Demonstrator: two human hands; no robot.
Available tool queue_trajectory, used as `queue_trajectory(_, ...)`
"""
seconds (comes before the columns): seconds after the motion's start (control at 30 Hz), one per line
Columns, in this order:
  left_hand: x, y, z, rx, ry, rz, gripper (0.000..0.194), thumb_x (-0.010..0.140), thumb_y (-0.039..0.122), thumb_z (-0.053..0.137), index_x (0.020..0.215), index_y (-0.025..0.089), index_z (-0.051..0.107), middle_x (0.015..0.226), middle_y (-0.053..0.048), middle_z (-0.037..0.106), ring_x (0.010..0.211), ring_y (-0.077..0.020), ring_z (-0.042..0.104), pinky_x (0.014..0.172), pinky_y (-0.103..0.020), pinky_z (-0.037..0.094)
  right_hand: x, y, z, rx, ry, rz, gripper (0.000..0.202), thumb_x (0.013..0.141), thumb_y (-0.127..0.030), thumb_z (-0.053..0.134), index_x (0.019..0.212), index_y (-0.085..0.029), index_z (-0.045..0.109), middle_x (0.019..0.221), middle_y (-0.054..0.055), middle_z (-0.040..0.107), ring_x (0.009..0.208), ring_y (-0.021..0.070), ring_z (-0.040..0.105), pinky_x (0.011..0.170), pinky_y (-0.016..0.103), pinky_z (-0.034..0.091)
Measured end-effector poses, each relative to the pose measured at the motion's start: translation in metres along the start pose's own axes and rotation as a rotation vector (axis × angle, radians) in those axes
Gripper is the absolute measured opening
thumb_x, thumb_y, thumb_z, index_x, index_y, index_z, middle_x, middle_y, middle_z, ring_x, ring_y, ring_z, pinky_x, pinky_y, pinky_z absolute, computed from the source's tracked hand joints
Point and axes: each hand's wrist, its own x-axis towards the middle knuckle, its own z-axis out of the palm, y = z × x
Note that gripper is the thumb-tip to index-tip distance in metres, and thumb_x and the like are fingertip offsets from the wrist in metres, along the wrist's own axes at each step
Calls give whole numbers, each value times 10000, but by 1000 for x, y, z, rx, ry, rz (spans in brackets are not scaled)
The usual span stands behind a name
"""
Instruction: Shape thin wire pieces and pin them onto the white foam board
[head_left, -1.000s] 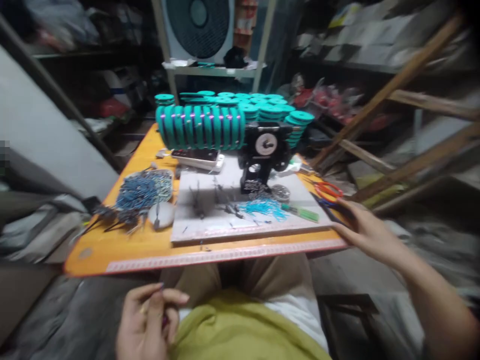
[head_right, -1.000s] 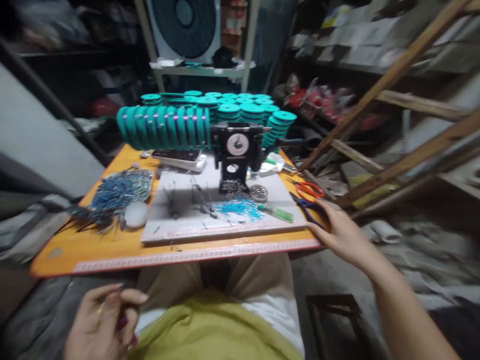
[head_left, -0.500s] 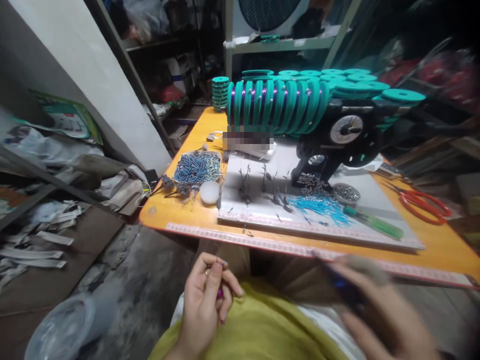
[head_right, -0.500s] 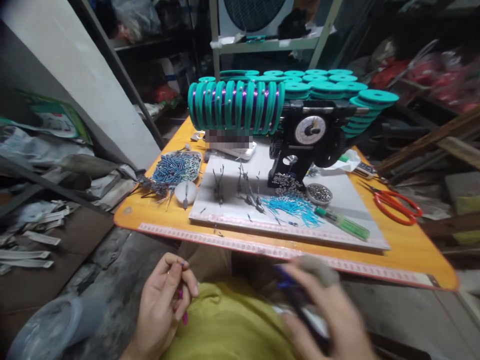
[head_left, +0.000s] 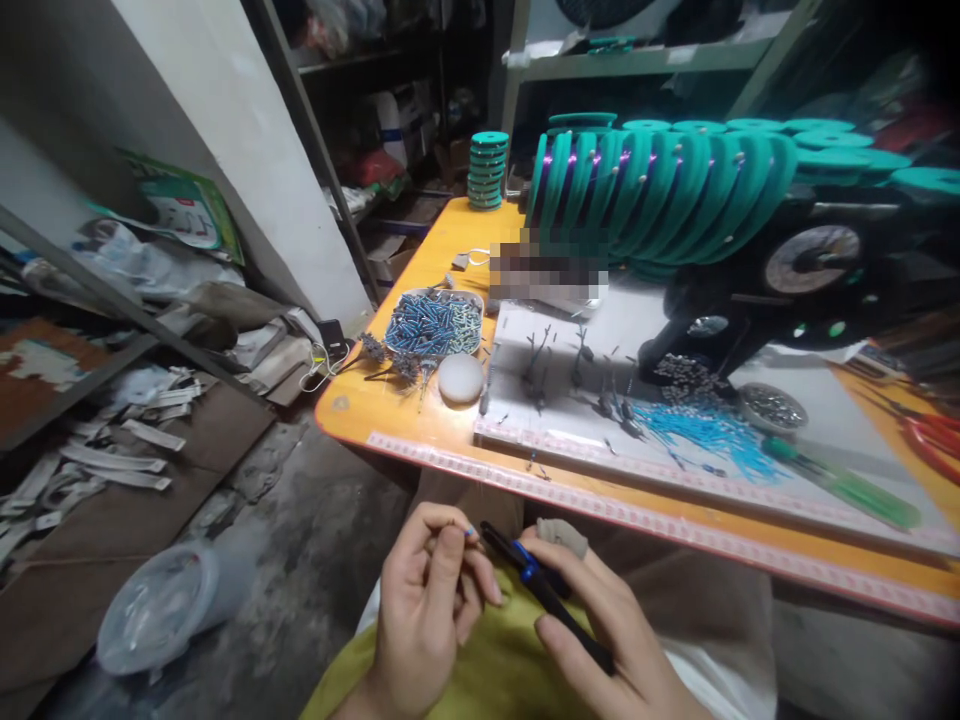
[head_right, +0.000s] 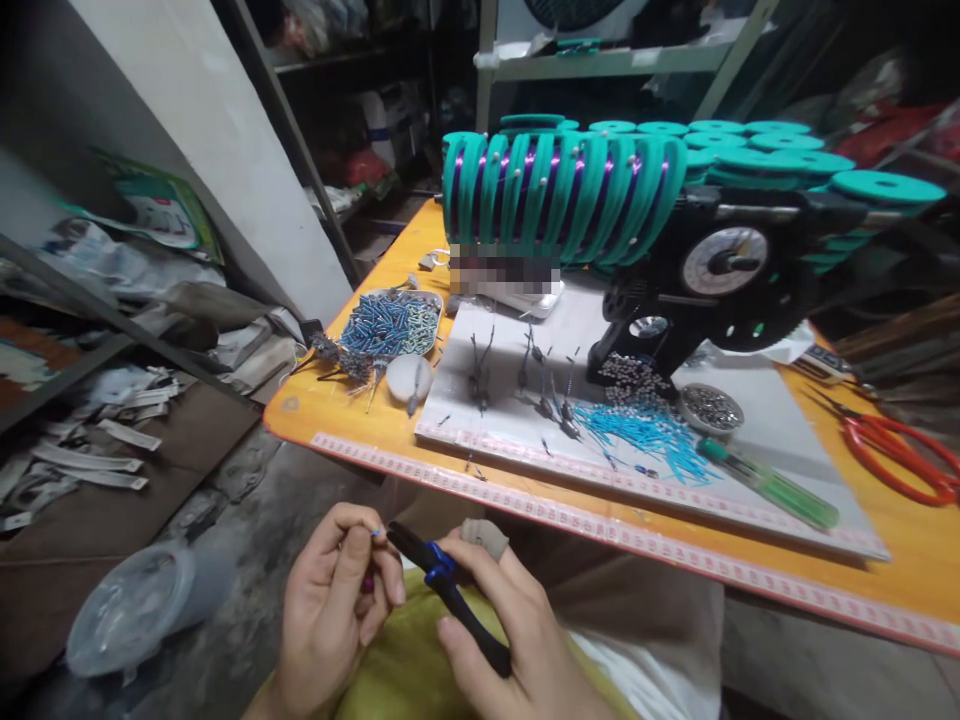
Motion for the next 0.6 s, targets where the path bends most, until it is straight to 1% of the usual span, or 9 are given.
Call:
queue_trajectory(0.1,1,1,0,5,-7,-17,362,857,541,587,817,197,481,496,49,565,326,-2,301,330,-77,219,1,-3,6,13,20,31,438,894,-290,597,1326,-248,537,1252,111,659,1144,262,644,925,323,558)
queue_trajectory(0.2,0,0,1,12,-34,-24,360,864,543,577,825,198,479,499,50,564,329,-3,307,334,-78,223,3,-6,9,67,30,44,411,889,-313,606,1290,-239,550,1205,113,680,1102,250,667,884,288,573)
queue_trajectory(0.3,-1,0,2,5,-59,-18,351,880,529,562,815,197,471,503,50,560,329,1,297,336,-79,209,4,-6,10,101,32,54,398,893,-322,604,1280,-252,537,1208,107,676,1082,231,677,873,264,570)
queue_trajectory(0.47,-1,3,4,1,-88,-21,341,888,516,559,814,196,466,503,47,568,329,-1,299,336,-83,220,1,-4,10,79,29,38,402,892,-319,611,1281,-274,522,1200,92,680,1080,221,677,881,266,562)
queue_trajectory(0.6,0,0,6,-19,-110,-32,327,893,501,558,819,194,473,513,36,576,330,-6,311,335,-88,221,4,-10,15,122,94,58,364,881,-272,614,1236,-257,533,1152,102,680,1021,222,686,858,271,566)
